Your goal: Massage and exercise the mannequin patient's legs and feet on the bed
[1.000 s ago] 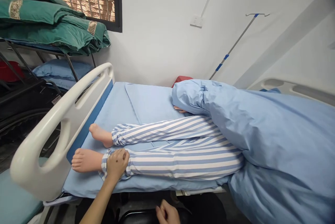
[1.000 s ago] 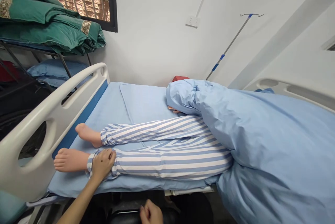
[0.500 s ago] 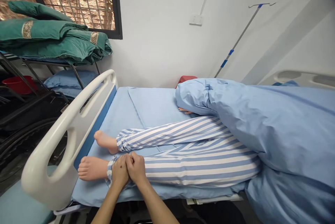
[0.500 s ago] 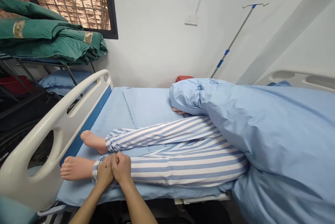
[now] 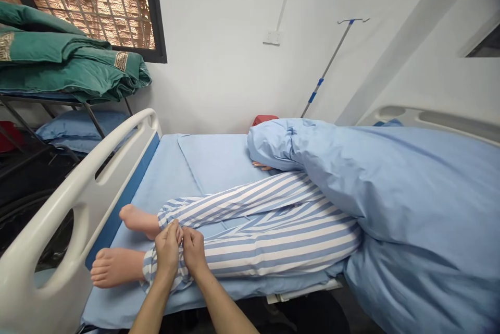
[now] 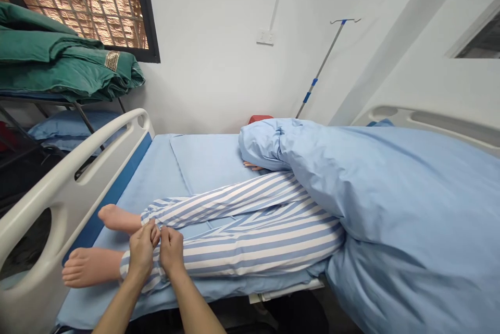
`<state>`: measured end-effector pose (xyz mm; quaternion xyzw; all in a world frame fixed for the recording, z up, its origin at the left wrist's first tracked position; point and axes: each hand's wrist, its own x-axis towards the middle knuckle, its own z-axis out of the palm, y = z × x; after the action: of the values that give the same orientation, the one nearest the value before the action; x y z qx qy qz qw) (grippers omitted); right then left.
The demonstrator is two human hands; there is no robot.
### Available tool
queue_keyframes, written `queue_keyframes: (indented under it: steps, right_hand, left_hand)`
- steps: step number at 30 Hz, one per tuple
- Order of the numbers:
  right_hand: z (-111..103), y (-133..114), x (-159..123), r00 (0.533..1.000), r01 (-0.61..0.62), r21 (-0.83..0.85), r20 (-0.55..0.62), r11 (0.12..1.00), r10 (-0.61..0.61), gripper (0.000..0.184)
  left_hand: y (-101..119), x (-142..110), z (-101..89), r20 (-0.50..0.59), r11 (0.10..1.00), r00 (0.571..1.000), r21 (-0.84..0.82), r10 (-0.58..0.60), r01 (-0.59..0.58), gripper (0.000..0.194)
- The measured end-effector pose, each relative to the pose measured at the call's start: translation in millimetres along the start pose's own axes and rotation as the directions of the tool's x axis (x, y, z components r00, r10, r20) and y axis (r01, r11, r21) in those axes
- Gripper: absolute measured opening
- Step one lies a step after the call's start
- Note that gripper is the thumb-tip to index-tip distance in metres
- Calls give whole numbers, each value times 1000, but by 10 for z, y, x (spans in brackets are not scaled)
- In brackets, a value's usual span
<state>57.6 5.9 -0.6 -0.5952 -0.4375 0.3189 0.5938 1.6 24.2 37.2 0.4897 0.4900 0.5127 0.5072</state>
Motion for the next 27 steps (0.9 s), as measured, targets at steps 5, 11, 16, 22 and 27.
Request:
queue_keyframes:
  steps: [5, 11, 16, 22, 27]
  right_hand:
    - [8, 6, -9, 999, -6, -18, -31, 1000, 6, 41]
    - [71, 57, -8, 994, -16, -189, -108, 982, -5, 41]
    - [-154, -241, 35, 991, 116, -460, -8, 880, -134, 40]
    - [-452, -469, 24, 962, 253, -582, 63, 773, -267, 40]
    - [-419, -80, -82, 971, 204, -655, 44, 727, -233, 38]
  left_hand:
    - [-469, -3, -127, 47, 914, 997, 397, 69, -82, 30]
    - [-668, 52, -226, 133, 741, 977, 636, 169, -215, 35]
    - [-617, 7, -178, 164, 621, 978, 755, 132, -211, 28]
    - [-533, -54, -110, 169, 476, 977, 854, 133, -212, 27]
    - [-529, -58, -93, 200, 418, 969, 875, 147, -244, 28]
